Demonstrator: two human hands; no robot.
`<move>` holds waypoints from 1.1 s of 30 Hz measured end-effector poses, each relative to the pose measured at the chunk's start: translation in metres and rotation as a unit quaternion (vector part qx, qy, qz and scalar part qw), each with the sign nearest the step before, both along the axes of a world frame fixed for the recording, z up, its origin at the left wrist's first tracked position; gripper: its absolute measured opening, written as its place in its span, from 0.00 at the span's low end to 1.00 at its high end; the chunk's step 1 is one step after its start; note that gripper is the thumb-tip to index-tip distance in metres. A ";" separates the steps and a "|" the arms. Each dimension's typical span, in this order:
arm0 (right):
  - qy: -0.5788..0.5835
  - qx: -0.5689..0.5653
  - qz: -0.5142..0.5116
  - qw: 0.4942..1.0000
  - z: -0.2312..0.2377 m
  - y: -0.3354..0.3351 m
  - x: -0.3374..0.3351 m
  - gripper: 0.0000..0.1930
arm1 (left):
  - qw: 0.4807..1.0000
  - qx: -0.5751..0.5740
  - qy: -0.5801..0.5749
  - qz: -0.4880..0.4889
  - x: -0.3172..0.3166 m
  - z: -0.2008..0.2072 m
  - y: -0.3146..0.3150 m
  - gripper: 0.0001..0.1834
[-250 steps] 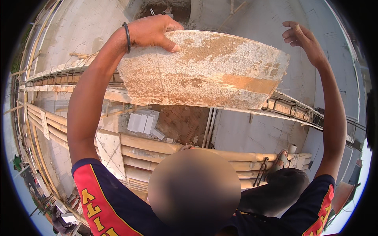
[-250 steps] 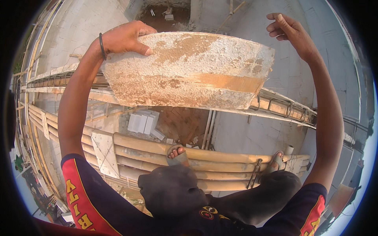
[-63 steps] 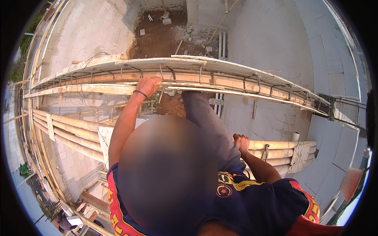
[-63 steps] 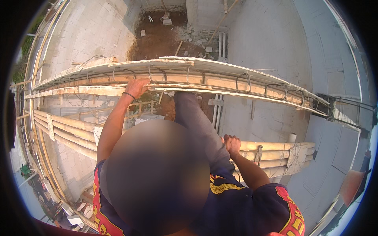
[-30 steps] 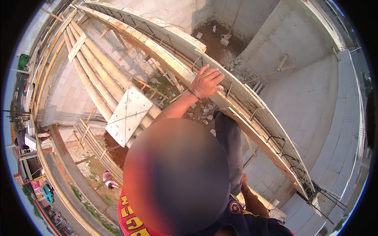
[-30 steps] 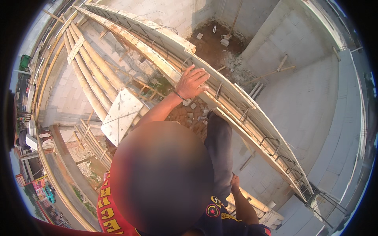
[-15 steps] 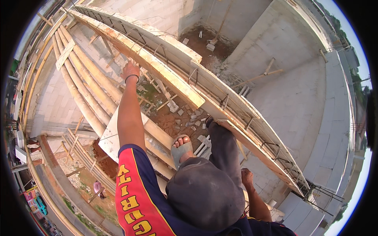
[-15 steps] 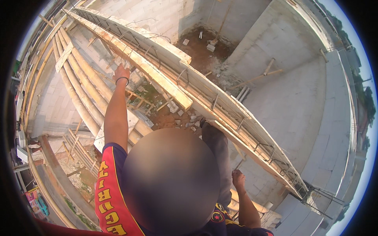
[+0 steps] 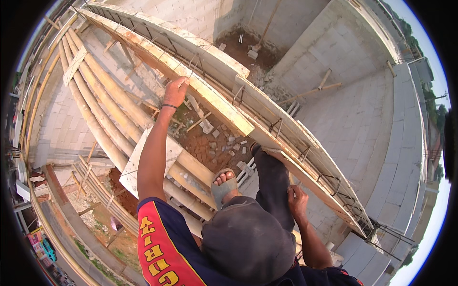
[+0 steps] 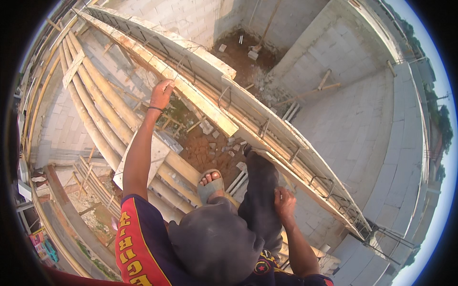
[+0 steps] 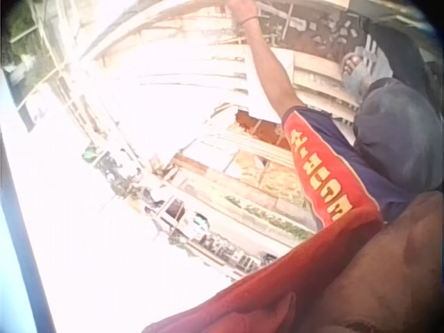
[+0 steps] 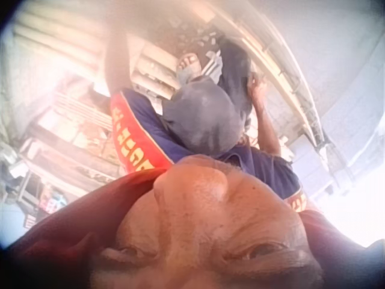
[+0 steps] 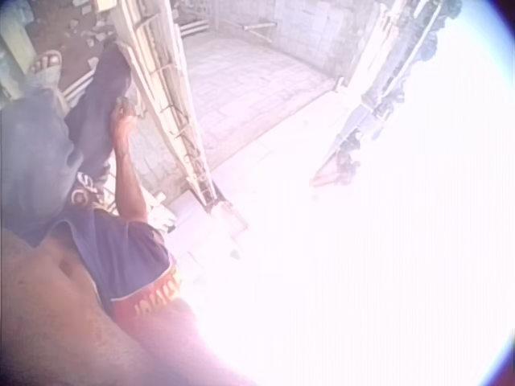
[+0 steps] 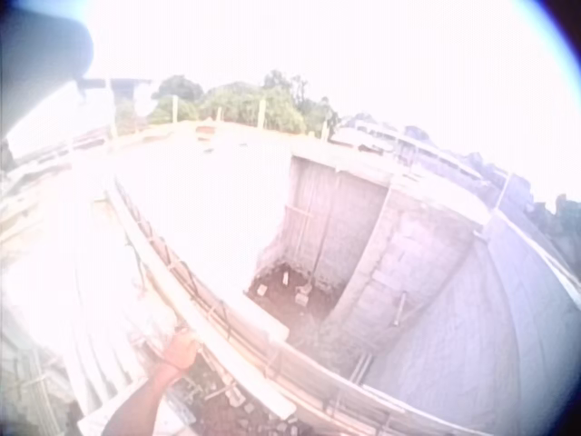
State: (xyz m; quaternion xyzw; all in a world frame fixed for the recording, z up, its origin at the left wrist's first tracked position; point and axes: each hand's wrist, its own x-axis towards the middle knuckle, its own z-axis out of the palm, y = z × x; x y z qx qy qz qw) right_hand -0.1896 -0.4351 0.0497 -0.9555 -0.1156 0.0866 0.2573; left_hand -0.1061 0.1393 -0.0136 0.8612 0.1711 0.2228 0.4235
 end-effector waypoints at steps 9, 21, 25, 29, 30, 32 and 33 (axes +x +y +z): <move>0.000 0.247 0.184 0.951 0.046 0.198 0.099 0.19 | 0.989 -0.106 0.032 -0.096 -0.026 0.039 -0.111 0.17; 0.272 0.417 -0.044 0.866 -0.011 0.367 0.171 0.11 | 0.984 0.026 0.063 -0.164 -0.003 0.079 -0.063 0.16; 0.220 0.483 -0.014 0.847 -0.004 0.369 0.163 0.10 | 0.989 0.141 0.003 0.045 0.057 0.046 -0.047 0.17; 0.238 0.491 -0.004 0.838 0.002 0.368 0.174 0.10 | 0.986 0.146 0.079 0.006 0.094 0.017 -0.066 0.16; 0.257 0.474 -0.002 0.842 0.004 0.364 0.181 0.10 | 0.990 0.111 0.087 -0.014 0.099 0.015 -0.070 0.15; 0.258 0.465 -0.021 0.846 0.008 0.356 0.193 0.09 | 0.992 0.090 0.084 -0.038 0.104 0.015 -0.078 0.13; 0.239 0.473 -0.042 0.847 0.011 0.353 0.199 0.09 | 0.994 0.082 0.056 -0.049 0.104 0.017 -0.080 0.12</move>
